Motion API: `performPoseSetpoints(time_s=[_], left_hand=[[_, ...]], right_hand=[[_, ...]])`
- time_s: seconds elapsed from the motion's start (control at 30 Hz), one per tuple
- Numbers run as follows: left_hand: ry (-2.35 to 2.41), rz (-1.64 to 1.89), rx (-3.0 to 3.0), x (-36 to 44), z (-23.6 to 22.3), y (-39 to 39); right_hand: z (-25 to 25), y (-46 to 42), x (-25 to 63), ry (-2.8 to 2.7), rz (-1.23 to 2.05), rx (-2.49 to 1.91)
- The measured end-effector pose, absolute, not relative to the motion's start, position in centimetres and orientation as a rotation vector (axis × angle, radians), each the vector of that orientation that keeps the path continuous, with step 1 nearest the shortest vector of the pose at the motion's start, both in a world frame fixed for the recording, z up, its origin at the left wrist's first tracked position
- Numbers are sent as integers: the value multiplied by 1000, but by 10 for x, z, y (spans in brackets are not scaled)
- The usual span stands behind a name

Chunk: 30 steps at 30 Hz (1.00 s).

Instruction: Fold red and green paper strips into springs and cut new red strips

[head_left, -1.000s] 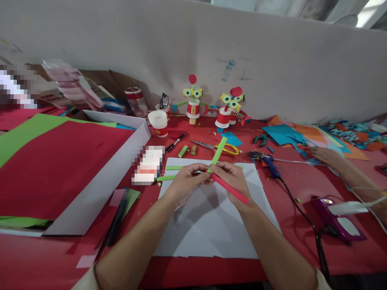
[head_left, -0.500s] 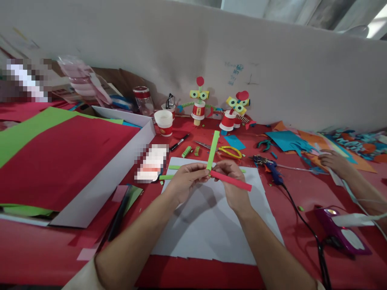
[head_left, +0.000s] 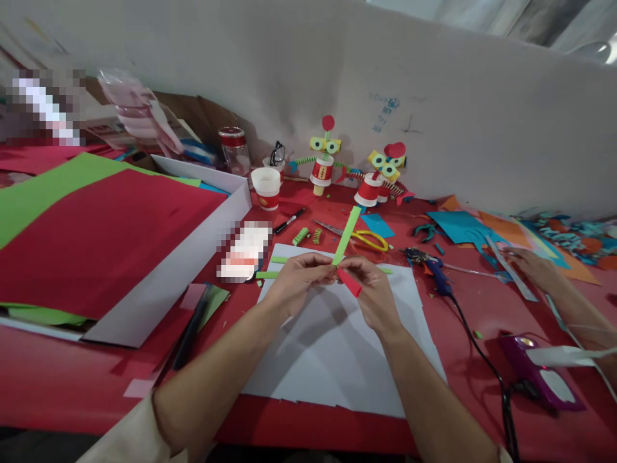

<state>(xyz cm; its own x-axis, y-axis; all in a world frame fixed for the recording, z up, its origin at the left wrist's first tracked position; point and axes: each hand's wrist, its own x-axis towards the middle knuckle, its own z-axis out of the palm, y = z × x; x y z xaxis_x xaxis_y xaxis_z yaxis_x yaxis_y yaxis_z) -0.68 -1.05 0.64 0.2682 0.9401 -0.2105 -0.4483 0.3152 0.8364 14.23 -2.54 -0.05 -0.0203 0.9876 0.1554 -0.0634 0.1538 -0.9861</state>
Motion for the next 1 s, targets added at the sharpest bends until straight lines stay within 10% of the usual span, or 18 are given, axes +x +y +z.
performPoseSetpoints(time_s=[1.0], left_hand=[[789,1110,899,0,6,-17]], right_hand=[[-3,-28,133,-1066,1135,-1033]])
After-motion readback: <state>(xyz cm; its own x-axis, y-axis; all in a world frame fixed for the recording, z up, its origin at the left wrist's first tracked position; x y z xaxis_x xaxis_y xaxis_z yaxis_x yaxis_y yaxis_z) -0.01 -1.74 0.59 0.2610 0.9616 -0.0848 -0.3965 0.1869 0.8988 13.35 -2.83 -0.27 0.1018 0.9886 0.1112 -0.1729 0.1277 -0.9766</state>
